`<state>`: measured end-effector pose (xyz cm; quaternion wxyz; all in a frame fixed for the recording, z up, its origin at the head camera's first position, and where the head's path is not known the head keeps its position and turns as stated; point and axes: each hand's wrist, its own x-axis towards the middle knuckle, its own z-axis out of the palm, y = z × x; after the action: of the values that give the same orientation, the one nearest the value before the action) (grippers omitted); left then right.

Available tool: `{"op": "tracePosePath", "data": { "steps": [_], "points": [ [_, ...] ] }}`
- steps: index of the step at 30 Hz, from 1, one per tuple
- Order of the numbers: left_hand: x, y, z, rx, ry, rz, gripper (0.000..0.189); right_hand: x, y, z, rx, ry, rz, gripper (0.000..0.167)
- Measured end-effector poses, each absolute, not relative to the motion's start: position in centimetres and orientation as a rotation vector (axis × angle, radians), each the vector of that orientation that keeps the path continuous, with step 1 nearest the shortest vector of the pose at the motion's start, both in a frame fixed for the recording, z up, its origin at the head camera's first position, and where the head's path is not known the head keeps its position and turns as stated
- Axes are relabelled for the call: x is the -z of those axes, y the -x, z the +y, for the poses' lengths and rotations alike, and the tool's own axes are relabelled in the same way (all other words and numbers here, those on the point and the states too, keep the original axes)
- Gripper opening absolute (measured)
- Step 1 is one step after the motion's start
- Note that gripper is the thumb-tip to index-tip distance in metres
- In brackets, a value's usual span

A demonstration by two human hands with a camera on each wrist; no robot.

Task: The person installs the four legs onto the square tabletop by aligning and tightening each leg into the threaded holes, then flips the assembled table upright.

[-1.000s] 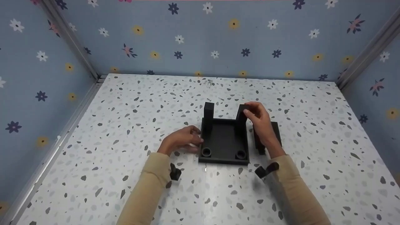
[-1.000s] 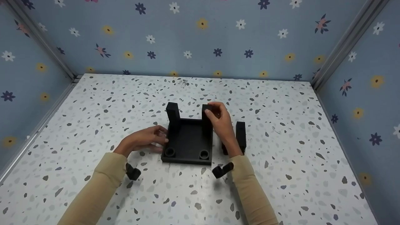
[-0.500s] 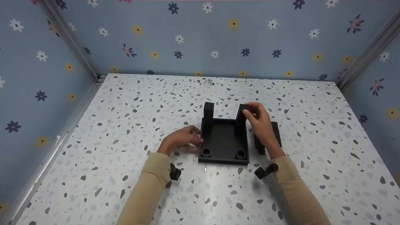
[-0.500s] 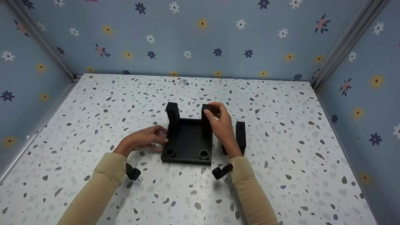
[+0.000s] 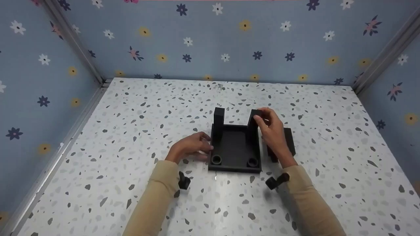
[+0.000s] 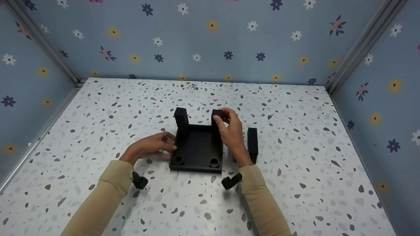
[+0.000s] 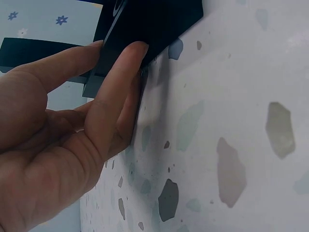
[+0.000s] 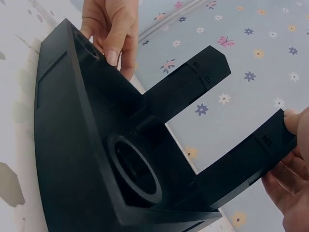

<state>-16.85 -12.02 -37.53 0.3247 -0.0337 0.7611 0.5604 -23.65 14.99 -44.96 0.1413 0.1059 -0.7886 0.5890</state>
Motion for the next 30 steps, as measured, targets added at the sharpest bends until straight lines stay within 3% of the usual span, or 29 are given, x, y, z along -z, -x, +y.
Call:
{"op": "tracePosePath", "data": {
  "steps": [3,5,19,30],
  "points": [
    [44.2,20.3,-13.4,-1.493,0.025,1.955,0.048,44.9,23.6,14.7,-1.727,-0.252,-2.283,0.04],
    [45.5,21.0,-13.5,-1.51,0.039,1.938,0.048,44.9,23.5,14.7,-1.762,-0.228,-2.273,0.039],
    [45.8,21.5,-13.3,-1.495,0.071,1.963,0.051,44.3,23.0,15.4,-1.843,-0.207,-2.233,0.041],
    [45.9,21.5,-13.3,-1.498,0.096,1.945,0.051,41.3,20.9,16.8,-1.75,-0.082,-2.322,0.038]
  ]
}}
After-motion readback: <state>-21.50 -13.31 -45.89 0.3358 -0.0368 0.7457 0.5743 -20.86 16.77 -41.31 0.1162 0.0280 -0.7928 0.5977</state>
